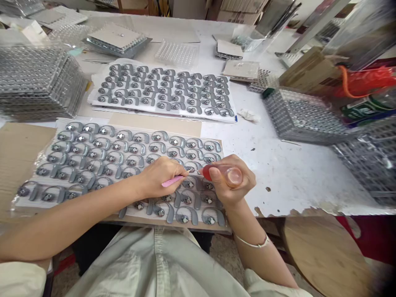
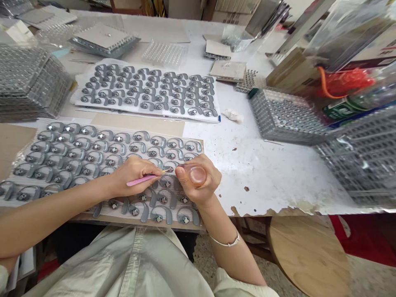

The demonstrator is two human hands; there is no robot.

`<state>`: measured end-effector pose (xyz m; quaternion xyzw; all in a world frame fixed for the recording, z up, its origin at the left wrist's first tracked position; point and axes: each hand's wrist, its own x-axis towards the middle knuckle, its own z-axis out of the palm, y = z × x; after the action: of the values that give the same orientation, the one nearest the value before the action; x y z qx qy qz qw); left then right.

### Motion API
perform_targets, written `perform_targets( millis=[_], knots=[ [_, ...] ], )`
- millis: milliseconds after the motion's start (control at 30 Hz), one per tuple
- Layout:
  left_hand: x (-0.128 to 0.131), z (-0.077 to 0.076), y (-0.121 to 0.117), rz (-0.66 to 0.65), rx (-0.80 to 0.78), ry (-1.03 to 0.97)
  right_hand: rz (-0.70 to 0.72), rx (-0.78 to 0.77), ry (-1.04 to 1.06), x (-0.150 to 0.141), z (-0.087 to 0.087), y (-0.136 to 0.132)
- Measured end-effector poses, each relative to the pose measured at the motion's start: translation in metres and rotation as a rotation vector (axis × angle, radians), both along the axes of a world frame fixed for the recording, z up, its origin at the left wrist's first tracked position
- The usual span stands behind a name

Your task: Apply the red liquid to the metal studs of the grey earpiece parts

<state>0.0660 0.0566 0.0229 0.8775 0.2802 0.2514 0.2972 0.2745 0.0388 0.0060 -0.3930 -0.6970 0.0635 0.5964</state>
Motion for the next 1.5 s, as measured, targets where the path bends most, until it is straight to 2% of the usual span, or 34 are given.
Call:
perform_targets(
  millis=[500,800,1167,1500],
  knots=[
    [-0.001,0.000,0.003,0.034,-0.062,-0.073,0.011,0.001,0.013,-0.001,0.000,-0.001],
    [-0.001,0.000,0.010,0.107,-0.255,-0.042,0.041,-0.021,0.011,0.000,0.000,-0.002],
    [-0.001,-0.001,0.014,0.125,-0.313,-0.030,0.065,-0.027,0.027,-0.001,-0.001,-0.001],
    [0.000,0.004,0.016,0.187,-0.457,-0.007,0.067,-0.046,0.022,-0.002,-0.002,-0.001]
  ],
)
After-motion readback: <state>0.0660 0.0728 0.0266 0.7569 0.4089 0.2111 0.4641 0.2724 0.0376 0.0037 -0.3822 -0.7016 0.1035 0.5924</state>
